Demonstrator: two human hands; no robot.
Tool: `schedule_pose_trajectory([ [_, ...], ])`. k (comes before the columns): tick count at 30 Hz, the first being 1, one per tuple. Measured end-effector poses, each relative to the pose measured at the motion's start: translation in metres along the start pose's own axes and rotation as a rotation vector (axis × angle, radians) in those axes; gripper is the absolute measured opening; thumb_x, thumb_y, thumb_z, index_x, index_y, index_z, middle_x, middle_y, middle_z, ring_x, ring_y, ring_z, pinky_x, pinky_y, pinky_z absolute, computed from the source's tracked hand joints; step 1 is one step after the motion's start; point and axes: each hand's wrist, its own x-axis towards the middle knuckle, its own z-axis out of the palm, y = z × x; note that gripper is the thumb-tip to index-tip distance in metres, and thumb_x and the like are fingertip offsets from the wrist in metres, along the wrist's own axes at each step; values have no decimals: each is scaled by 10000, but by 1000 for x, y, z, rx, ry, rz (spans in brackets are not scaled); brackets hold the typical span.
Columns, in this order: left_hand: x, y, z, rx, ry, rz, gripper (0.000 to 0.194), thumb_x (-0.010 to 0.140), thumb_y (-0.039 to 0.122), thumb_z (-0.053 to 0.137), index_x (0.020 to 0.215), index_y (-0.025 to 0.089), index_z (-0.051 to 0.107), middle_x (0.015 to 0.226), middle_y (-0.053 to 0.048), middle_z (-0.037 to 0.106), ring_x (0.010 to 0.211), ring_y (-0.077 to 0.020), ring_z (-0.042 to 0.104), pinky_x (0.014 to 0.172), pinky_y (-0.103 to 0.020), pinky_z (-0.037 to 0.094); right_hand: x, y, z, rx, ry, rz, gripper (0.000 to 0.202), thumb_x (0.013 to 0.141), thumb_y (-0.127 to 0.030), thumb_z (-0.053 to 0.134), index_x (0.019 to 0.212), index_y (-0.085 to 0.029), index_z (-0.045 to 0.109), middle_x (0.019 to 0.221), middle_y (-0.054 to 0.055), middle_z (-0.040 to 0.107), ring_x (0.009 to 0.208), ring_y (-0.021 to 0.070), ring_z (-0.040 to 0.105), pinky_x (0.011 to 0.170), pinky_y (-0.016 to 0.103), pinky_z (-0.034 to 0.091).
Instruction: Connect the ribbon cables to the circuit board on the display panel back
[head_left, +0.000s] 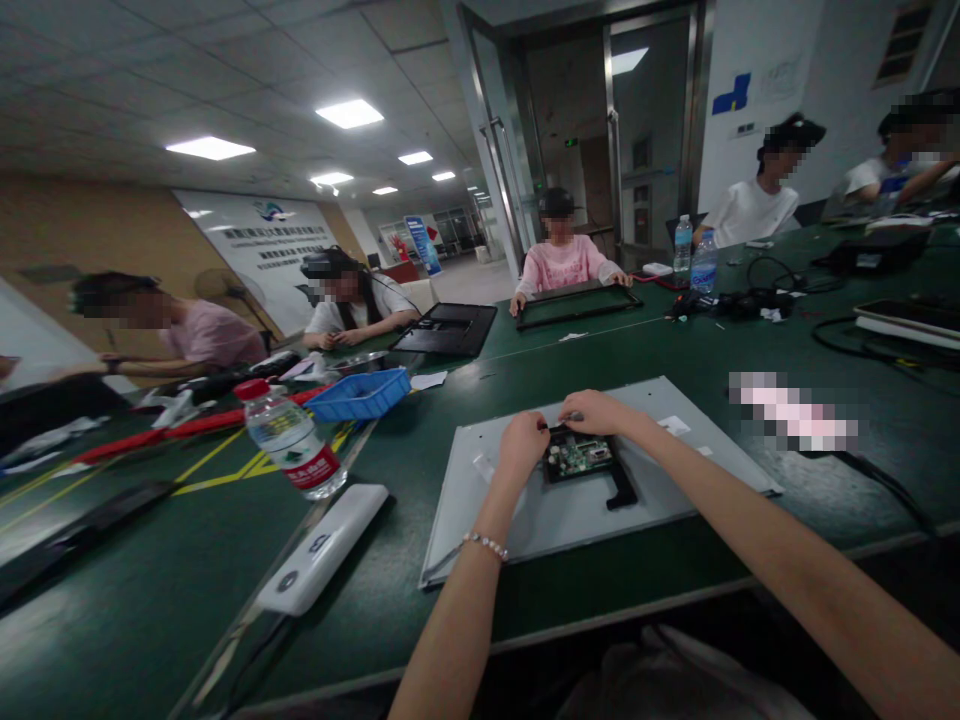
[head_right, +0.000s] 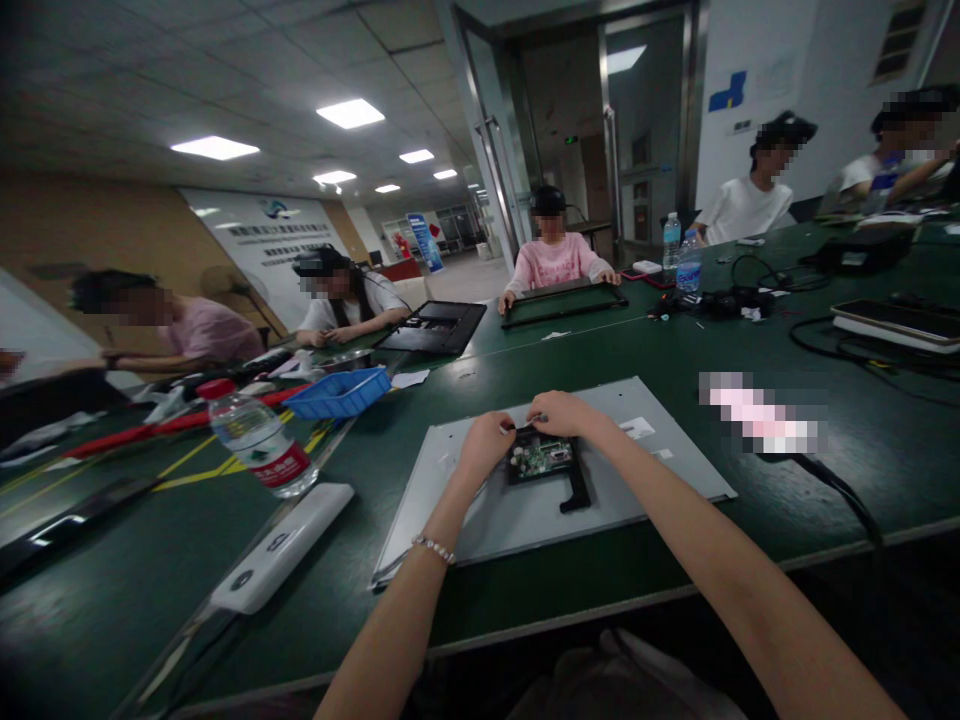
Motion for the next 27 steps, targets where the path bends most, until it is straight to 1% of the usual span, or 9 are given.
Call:
schedule_pose_trajectory([
  [6, 0, 1, -1, 8, 0, 5, 211, 765, 147, 517, 870, 165, 699, 925, -100, 696, 899, -200, 620, 790, -252, 434, -1, -4, -2, 45, -8, -40, 230, 763, -183, 587, 954, -187, 715, 976, 58, 694, 930, 197, 613, 819, 274, 435],
  [13, 2, -1, 2, -2, 13, 32, 226, 757, 129, 513, 873, 158, 703, 919, -95, 698, 876, -188, 616, 777, -242, 425, 1, 2, 2, 56, 2, -17, 207, 830, -180, 546, 944, -185, 719, 959, 60, 696, 919, 182, 616, 823, 267, 430],
  [18, 4, -2, 4, -14, 18, 38, 221, 749, 120, 505, 830, 145, 709, 852, -93, 702, 805, -179, 616, 729, -240, 421, 2, -1, 2, 53, 65, -4, 189, 853, -195, 547, 927, -182, 720, 983, 71, 670, 909, 174, 607, 801, 260, 428],
  [23, 6, -3, 7, -22, 25, 18, 206, 756, 135, 510, 812, 139, 709, 816, -93, 698, 769, -177, 615, 704, -244, 420, 5, -5, 8, 23, 36, -35, 183, 827, -149, 573, 936, -170, 718, 961, 83, 664, 882, 180, 607, 771, 260, 424],
  [27, 6, -3, 9, -25, 39, -1, 206, 769, 148, 508, 812, 139, 709, 818, -99, 694, 777, -183, 616, 714, -252, 420, 7, -5, 12, 20, 13, -37, 187, 829, -148, 571, 947, -169, 715, 954, 77, 669, 884, 180, 607, 772, 254, 421],
])
